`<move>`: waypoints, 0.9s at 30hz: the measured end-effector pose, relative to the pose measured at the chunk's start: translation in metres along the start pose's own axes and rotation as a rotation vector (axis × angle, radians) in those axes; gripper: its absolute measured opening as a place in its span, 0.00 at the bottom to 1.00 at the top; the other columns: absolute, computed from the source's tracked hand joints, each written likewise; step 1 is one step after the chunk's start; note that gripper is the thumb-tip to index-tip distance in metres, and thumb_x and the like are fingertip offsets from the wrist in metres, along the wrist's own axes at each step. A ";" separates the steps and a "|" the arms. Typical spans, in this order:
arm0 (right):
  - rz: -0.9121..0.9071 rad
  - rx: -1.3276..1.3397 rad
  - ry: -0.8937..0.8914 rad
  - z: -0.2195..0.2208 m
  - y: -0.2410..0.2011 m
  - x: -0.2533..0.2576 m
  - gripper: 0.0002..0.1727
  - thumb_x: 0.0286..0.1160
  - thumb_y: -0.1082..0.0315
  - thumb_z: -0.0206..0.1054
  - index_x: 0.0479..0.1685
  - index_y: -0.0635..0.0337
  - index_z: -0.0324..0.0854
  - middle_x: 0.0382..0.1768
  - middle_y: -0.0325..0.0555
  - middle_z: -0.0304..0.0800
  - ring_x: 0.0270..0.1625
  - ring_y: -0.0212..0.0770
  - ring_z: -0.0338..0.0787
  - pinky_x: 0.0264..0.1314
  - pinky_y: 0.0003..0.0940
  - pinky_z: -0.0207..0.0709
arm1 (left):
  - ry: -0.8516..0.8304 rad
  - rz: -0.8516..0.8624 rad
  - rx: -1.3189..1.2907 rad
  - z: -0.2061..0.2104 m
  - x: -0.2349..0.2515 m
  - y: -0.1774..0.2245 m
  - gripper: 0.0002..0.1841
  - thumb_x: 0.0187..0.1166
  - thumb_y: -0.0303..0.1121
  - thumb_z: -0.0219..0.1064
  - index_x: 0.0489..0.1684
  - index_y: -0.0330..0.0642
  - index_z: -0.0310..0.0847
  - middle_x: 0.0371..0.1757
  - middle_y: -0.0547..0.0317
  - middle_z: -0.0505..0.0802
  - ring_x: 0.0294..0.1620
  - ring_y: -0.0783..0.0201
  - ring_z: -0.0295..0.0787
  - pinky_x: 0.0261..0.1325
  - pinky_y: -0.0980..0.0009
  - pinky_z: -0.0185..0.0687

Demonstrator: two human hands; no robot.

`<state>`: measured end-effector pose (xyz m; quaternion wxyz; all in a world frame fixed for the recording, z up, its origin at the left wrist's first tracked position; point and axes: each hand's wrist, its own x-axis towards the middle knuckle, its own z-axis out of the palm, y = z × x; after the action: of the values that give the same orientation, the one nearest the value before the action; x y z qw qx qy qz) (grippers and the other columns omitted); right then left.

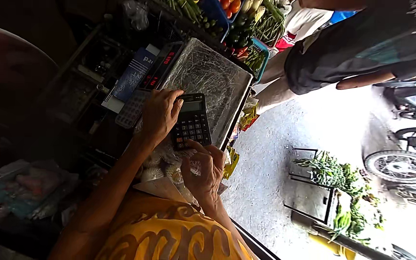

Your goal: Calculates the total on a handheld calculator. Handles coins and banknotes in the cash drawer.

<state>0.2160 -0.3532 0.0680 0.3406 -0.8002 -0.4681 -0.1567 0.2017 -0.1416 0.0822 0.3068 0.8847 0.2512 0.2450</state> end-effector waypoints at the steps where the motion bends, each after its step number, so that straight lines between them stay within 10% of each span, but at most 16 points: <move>1: 0.000 -0.007 -0.004 0.000 0.000 -0.001 0.06 0.73 0.60 0.66 0.36 0.51 0.79 0.52 0.46 0.97 0.53 0.46 0.88 0.58 0.43 0.70 | 0.000 0.009 -0.001 0.000 -0.001 -0.002 0.17 0.88 0.38 0.59 0.65 0.47 0.89 0.57 0.52 0.94 0.61 0.46 0.87 0.62 0.53 0.79; 27: -0.001 -0.056 -0.147 -0.020 -0.008 0.004 0.09 0.72 0.60 0.67 0.29 0.53 0.82 0.51 0.42 0.98 0.48 0.42 0.89 0.48 0.41 0.67 | 0.030 0.016 -0.034 0.001 -0.002 -0.005 0.16 0.87 0.37 0.60 0.63 0.48 0.90 0.56 0.54 0.95 0.60 0.49 0.87 0.60 0.56 0.78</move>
<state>0.2123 -0.3614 0.0876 0.2827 -0.8186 -0.4876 -0.1107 0.1997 -0.1394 0.0771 0.3161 0.8775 0.2446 0.2651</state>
